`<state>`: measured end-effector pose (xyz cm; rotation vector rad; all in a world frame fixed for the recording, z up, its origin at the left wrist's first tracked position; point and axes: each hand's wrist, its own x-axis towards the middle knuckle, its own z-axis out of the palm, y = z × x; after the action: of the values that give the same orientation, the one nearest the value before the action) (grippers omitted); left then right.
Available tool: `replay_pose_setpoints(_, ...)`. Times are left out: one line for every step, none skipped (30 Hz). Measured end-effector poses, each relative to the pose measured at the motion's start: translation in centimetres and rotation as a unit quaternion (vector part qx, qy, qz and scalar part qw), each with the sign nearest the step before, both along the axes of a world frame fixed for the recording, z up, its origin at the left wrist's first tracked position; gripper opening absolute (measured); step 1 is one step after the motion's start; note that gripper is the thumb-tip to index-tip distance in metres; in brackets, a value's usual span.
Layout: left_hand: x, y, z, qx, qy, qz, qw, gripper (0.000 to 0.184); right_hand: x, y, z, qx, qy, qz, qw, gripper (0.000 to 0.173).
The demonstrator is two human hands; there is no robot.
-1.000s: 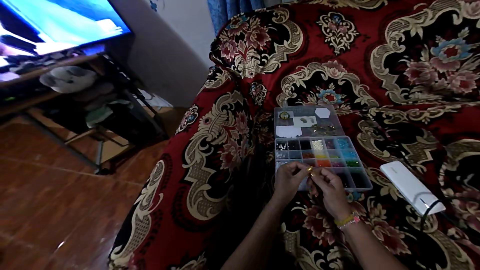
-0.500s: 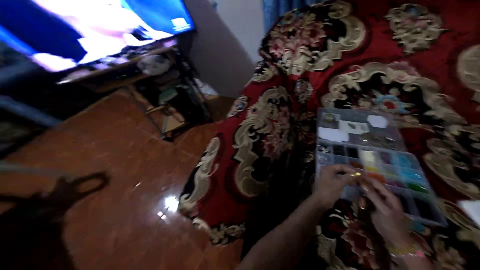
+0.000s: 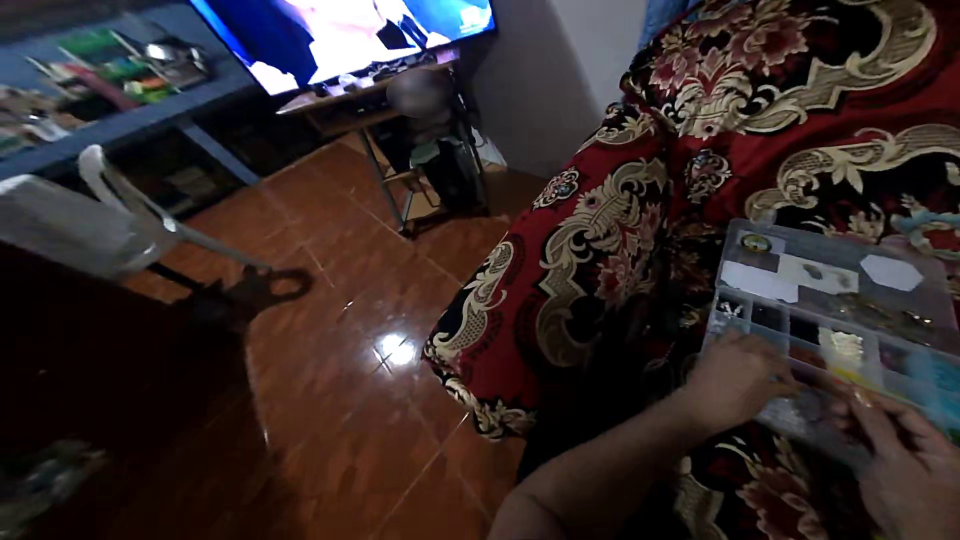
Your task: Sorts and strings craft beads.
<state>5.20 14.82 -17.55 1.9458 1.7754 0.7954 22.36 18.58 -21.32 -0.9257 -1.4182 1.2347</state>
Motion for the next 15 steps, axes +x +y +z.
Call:
replay_pose_setpoints(0.07, 0.02, -0.14, -0.006, 0.05, -0.015, 0.999, 0.016, 0.21, 0.22, -0.14, -0.002, 0.003, -0.004, 1.0, 0.014)
replay_pose_setpoints(0.18, 0.0, -0.19, -0.017, 0.082, -0.029, 0.996, 0.016, 0.35, 0.37, -0.19, 0.001, 0.006, -0.009, 1.0, 0.014)
replay_pose_setpoints(0.27, -0.03, -0.2, -0.028, 0.1, -0.039, 0.994, 0.015, 0.42, 0.45, -0.2, 0.008, 0.007, -0.011, 1.0, 0.014)
replay_pose_setpoints(0.33, -0.04, -0.32, -0.031, 0.111, -0.043, 0.992, 0.014, 0.42, 0.46, -0.15, 0.016, 0.008, -0.013, 1.0, 0.014)
replay_pose_setpoints(0.36, -0.05, -0.43, -0.029, 0.118, -0.043, 0.992, 0.014, 0.39, 0.41, -0.03, 0.024, 0.006, -0.014, 1.0, 0.014)
replay_pose_setpoints(0.37, -0.07, -0.37, -0.031, 0.121, -0.041, 0.991, 0.014, 0.31, 0.36, 0.05, 0.03, 0.004, -0.015, 0.999, 0.014)
replay_pose_setpoints(0.36, -0.1, -0.24, -0.037, 0.127, -0.04, 0.99, 0.014, 0.25, 0.36, 0.01, 0.033, 0.004, -0.015, 0.999, 0.015)
replay_pose_setpoints(0.35, -0.15, -0.1, -0.043, 0.131, -0.038, 0.99, 0.014, 0.22, 0.37, -0.08, 0.034, 0.003, -0.015, 0.999, 0.015)
replay_pose_setpoints(0.34, -0.19, 0.02, -0.051, 0.133, -0.038, 0.989, 0.014, 0.2, 0.4, -0.15, 0.034, -0.002, -0.016, 0.999, 0.015)
replay_pose_setpoints(0.34, -0.2, 0.09, -0.06, 0.133, -0.039, 0.988, 0.015, 0.19, 0.44, -0.15, 0.036, -0.009, -0.018, 0.999, 0.015)
replay_pose_setpoints(0.35, -0.18, 0.09, -0.069, 0.134, -0.041, 0.988, 0.015, 0.19, 0.48, -0.17, 0.039, -0.014, -0.018, 0.999, 0.016)
replay_pose_setpoints(0.4, -0.17, 0.03, -0.074, 0.136, -0.041, 0.987, 0.015, 0.23, 0.49, -0.22, 0.038, -0.017, -0.017, 0.999, 0.017)
replay_pose_setpoints(0.46, -0.17, 0.0, -0.078, 0.139, -0.042, 0.986, 0.016, 0.29, 0.51, -0.29, 0.037, -0.019, -0.013, 0.999, 0.017)
replay_pose_setpoints(0.53, -0.17, 0.03, -0.082, 0.143, -0.043, 0.985, 0.016, 0.31, 0.5, -0.32, 0.036, -0.019, -0.009, 0.999, 0.017)
replay_pose_setpoints(0.59, -0.17, 0.06, -0.084, 0.145, -0.043, 0.985, 0.016, 0.26, 0.44, -0.3, 0.031, -0.017, -0.006, 0.999, 0.016)
